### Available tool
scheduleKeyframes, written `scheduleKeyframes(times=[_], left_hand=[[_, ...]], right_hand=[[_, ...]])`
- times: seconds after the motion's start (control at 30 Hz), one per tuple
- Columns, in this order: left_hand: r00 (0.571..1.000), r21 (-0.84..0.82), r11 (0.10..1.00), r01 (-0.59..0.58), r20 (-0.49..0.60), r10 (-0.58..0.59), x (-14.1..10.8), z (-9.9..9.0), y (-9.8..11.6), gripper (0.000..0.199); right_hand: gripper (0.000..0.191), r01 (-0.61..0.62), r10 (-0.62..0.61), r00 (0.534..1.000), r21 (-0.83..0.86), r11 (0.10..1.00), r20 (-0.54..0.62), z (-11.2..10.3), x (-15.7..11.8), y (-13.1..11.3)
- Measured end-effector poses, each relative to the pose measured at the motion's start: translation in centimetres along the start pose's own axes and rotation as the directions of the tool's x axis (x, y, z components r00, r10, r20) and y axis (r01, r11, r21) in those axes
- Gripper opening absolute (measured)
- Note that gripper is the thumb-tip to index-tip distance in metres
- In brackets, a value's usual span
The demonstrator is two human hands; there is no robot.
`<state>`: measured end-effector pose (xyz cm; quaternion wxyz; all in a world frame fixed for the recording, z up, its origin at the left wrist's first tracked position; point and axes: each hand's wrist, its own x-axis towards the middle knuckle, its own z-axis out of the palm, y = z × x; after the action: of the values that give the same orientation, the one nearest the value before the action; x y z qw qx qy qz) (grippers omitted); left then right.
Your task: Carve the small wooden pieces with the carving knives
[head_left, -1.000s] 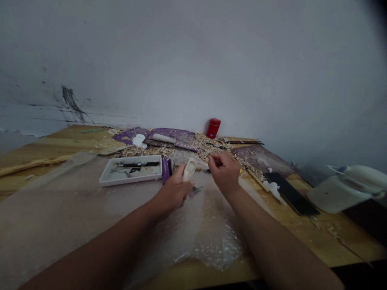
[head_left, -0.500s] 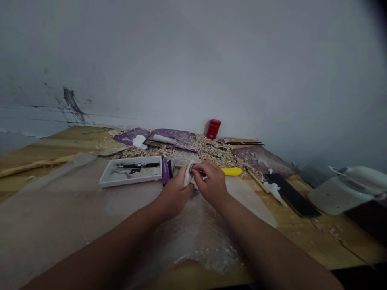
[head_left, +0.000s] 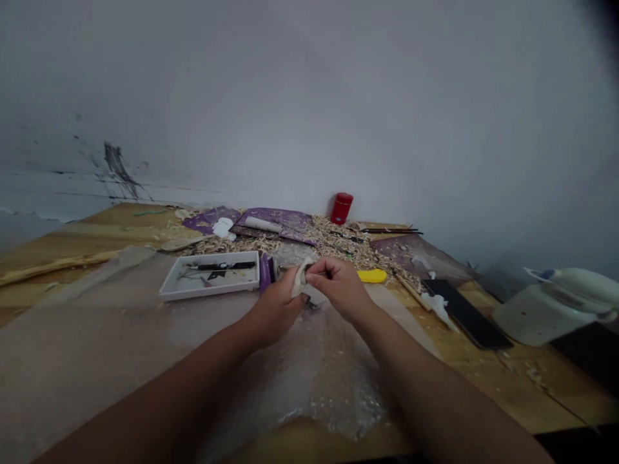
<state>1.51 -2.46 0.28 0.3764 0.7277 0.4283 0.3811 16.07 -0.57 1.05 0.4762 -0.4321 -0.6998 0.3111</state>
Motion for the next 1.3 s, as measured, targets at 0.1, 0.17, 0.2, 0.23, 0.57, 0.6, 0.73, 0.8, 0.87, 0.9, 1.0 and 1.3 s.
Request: scheduleKeyframes(times=[0.1,0.17,0.2,0.23,0.57,0.6,0.73,0.8,0.87,0.9,1.0,1.3], left_hand=[[1.0,0.004,1.0,-0.01,-0.015,0.01,0.0,0.1,-0.1,0.035],[1.0,0.014,1.0,-0.006,-0.009,0.006,0.0,0.2,0.0,0.034],[1.0,0.024,1.0,-0.006,-0.004,0.006,-0.1,0.3,0.1,0.033],[1.0,0.034,0.999,-0.006,-0.002,0.007,-0.1,0.3,0.1,0.032],[0.999,0.047,0.999,-0.014,0.037,0.012,0.0,0.2,-0.4,0.04],[0.999,0.056,0.998,-0.006,0.035,0.004,0.0,0.1,-0.4,0.039],[1.0,0.109,0.994,0.002,0.026,-0.005,-0.1,0.2,-0.1,0.033],[1.0,0.093,0.995,-0.022,0.016,0.021,0.0,0.2,0.0,0.031],[0.999,0.046,0.998,-0.034,-0.02,0.035,0.2,0.2,0.0,0.031],[0.999,0.017,1.0,-0.011,-0.046,0.012,0.2,0.1,0.0,0.031],[0.983,-0.14,0.979,0.151,-0.081,-0.163,0.2,-0.1,-0.1,0.023],[0.989,-0.622,0.769,0.145,0.091,-0.113,-1.5,-0.1,0.7,0.012]], right_hand=[[0.01,0.148,-0.181,0.98,-0.303,0.941,-0.083,0.3,-0.3,0.2],[0.013,0.259,-0.353,0.931,-0.521,0.813,-0.087,0.8,-0.6,0.3],[0.015,0.299,-0.425,0.902,-0.604,0.739,-0.074,1.0,-0.8,0.4],[0.017,0.323,-0.478,0.876,-0.664,0.675,-0.059,1.2,-0.9,0.4],[0.01,0.02,-0.019,1.0,-0.196,0.98,0.007,0.1,0.2,0.4],[0.01,0.044,-0.046,0.999,-0.225,0.973,-0.003,0.1,0.2,0.4],[0.013,0.262,-0.383,0.921,-0.611,0.747,-0.074,1.0,-0.7,0.5],[0.018,0.326,-0.511,0.859,-0.738,0.591,-0.03,1.3,-1.1,0.5],[0.021,0.369,-0.576,0.817,-0.776,0.512,0.008,1.2,-1.3,0.4],[0.021,0.372,-0.597,0.802,-0.774,0.513,-0.01,0.9,-1.3,0.3],[0.015,0.261,-0.583,0.765,-0.695,0.671,-0.276,-0.5,-1.0,0.3],[0.012,0.15,-0.429,0.736,-0.492,0.857,-0.523,-1.4,-0.1,0.7]])
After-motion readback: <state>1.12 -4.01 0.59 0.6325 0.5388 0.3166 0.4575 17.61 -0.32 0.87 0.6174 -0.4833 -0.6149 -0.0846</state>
